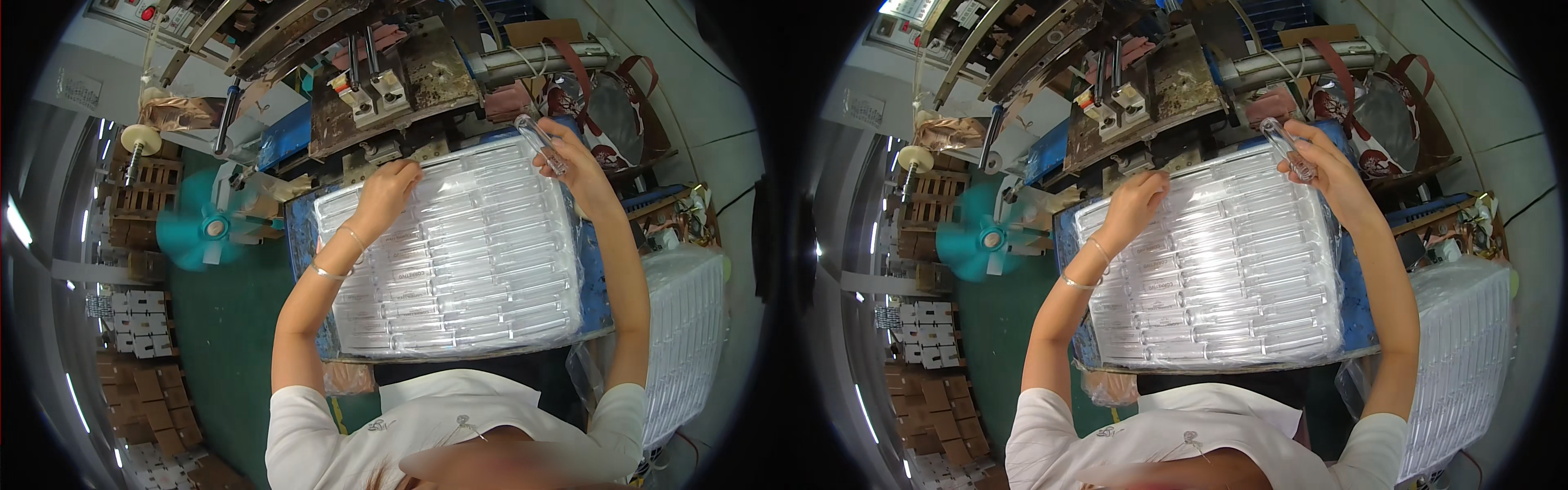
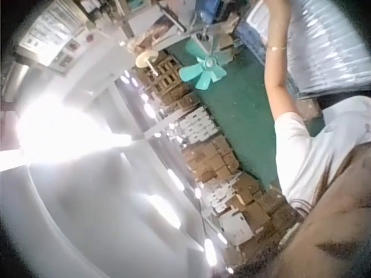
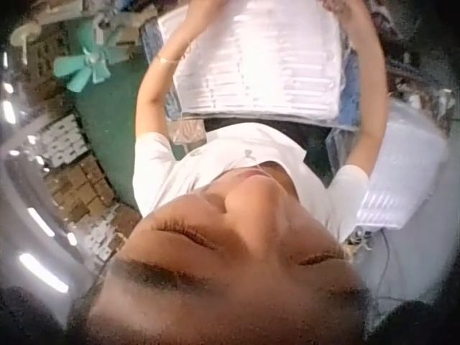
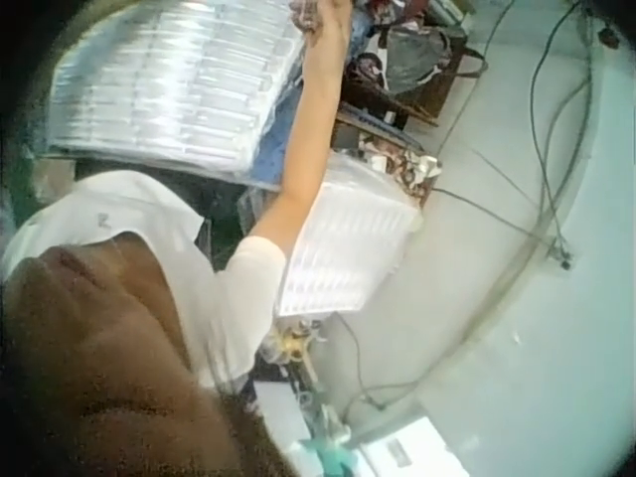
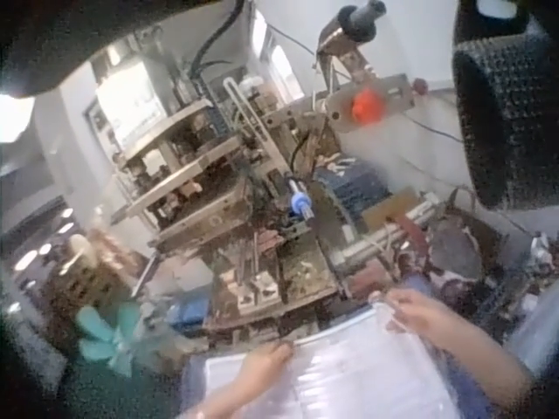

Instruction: The person is manually inserting small cylindrical objects into a semi-automated industrial printing or labeling machine and removing them once processed.

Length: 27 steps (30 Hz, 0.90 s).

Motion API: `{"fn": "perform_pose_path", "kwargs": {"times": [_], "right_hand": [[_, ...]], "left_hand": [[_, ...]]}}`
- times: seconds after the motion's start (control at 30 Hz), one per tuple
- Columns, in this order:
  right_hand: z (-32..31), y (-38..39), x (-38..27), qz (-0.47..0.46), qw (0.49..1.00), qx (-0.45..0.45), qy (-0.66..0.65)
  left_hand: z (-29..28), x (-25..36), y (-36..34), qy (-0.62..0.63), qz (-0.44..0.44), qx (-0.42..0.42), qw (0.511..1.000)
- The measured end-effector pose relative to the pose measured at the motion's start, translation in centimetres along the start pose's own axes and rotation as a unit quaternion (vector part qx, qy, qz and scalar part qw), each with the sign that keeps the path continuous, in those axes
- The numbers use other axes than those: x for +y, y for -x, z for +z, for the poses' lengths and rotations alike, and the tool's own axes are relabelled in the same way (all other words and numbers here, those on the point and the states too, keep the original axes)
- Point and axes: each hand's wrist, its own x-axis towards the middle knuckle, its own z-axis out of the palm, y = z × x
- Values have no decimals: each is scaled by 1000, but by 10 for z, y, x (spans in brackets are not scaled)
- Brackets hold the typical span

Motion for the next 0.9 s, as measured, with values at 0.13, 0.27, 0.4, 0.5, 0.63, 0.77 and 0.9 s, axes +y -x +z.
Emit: {"fn": "perform_pose_path", "kwargs": {"times": [0.13, 0.27, 0.4, 0.5, 0.63, 0.77, 0.9], "right_hand": [[-8, 4, 10, 6, 1000, -16, -6], [-10, 7, 10, -1, 1000, 9, -4], [-15, 9, 11, 6, 999, 32, 8], [-17, 9, 13, 21, 1000, 9, 21], [-9, 10, 9, 21, 999, 40, 22], [0, 7, 7, 11, 999, 40, 1], [14, 0, 8, 7, 1000, -2, 6]], "left_hand": [[18, 7, -17, 15, 26, -9, 1000], [18, 7, -16, -74, 26, -9, 997], [10, 10, -11, -114, 24, 8, 993], [2, 23, -1, -56, 26, 34, 998], [10, 30, 20, -32, 48, 30, 998], [10, 17, 42, -94, 51, 26, 994], [9, 15, 48, -126, 46, 38, 990]]}}
